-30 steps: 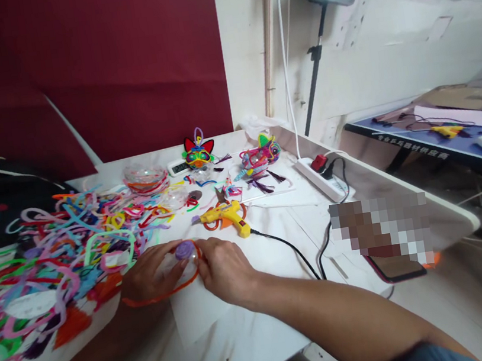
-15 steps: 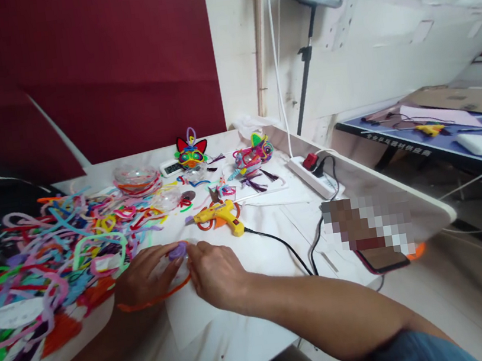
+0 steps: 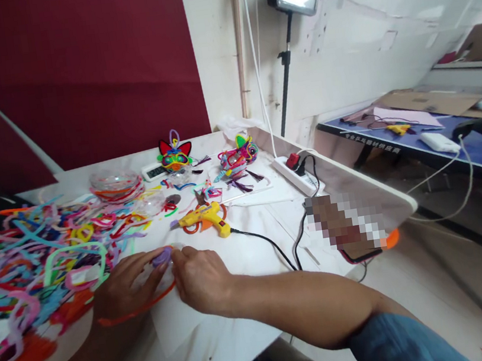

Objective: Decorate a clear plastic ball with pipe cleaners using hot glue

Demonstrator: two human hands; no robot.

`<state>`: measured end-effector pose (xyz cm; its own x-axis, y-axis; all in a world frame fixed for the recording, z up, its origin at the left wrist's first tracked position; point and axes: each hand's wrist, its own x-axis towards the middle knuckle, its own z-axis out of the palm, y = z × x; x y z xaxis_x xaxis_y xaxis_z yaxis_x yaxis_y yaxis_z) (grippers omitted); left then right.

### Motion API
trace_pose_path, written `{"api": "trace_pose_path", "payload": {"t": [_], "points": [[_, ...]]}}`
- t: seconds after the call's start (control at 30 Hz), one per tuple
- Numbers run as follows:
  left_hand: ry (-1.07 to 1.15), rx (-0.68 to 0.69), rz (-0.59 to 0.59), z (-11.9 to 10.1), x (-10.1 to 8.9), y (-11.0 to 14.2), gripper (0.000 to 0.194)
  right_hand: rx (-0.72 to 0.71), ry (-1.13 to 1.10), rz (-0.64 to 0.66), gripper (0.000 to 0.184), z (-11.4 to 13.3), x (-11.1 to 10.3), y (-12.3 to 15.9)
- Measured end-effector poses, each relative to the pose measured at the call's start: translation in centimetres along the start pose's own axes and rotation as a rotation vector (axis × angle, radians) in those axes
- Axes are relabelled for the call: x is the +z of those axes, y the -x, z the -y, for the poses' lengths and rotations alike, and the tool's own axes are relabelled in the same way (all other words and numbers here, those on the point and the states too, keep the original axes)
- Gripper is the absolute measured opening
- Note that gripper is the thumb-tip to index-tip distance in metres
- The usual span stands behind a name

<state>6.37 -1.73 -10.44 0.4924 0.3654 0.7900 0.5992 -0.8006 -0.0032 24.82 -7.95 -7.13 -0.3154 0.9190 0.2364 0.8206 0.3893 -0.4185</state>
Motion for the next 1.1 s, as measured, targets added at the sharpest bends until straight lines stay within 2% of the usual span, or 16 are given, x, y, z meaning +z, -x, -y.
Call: {"api": "trace_pose_path", "payload": {"t": [0.13, 0.3, 0.37, 0.5, 0.57, 0.77, 0.93, 1.1], "points": [[-0.005, 0.038, -0.005, 0.2, 0.0, -0.1, 0.019, -0.041, 0.053, -0.035, 0.034, 0.0, 0.4, 0.2], [-0.022, 0.052, 0.007, -0.5, -0.4, -0.4, 0.017, -0.034, 0.047, 0.008, 0.031, -0.1, 0.1, 0.1], [-0.016, 0.022, 0.004, -0.8, -0.4, -0.4, 0.016, -0.026, 0.015, 0.028, 0.03, -0.2, -0.4, 0.0], [0.031, -0.103, 0.088, -0.9, -0.4, -0.2, 0.023, -0.019, -0.05, 0.036, 0.03, -0.3, -1.1, -0.2], [0.06, -0.118, 0.11, -0.7, -0.2, -0.1, 0.029, -0.015, -0.067, 0.033, 0.029, -0.3, -1.1, -0.2], [0.064, -0.062, 0.074, 0.4, 1.2, 0.6, 0.039, -0.011, -0.13, 0.01, 0.024, -0.3, -1.0, -0.2], [0.026, -0.034, 0.018, 1.3, 2.3, 1.4, 0.041, 0.017, -0.173, -0.009, 0.02, -0.5, -1.2, -0.2], [-0.01, -0.041, 0.106, 1.2, 2.0, 0.9, 0.041, 0.038, -0.174, 0.017, 0.022, -0.4, -1.3, -0.2]]}}
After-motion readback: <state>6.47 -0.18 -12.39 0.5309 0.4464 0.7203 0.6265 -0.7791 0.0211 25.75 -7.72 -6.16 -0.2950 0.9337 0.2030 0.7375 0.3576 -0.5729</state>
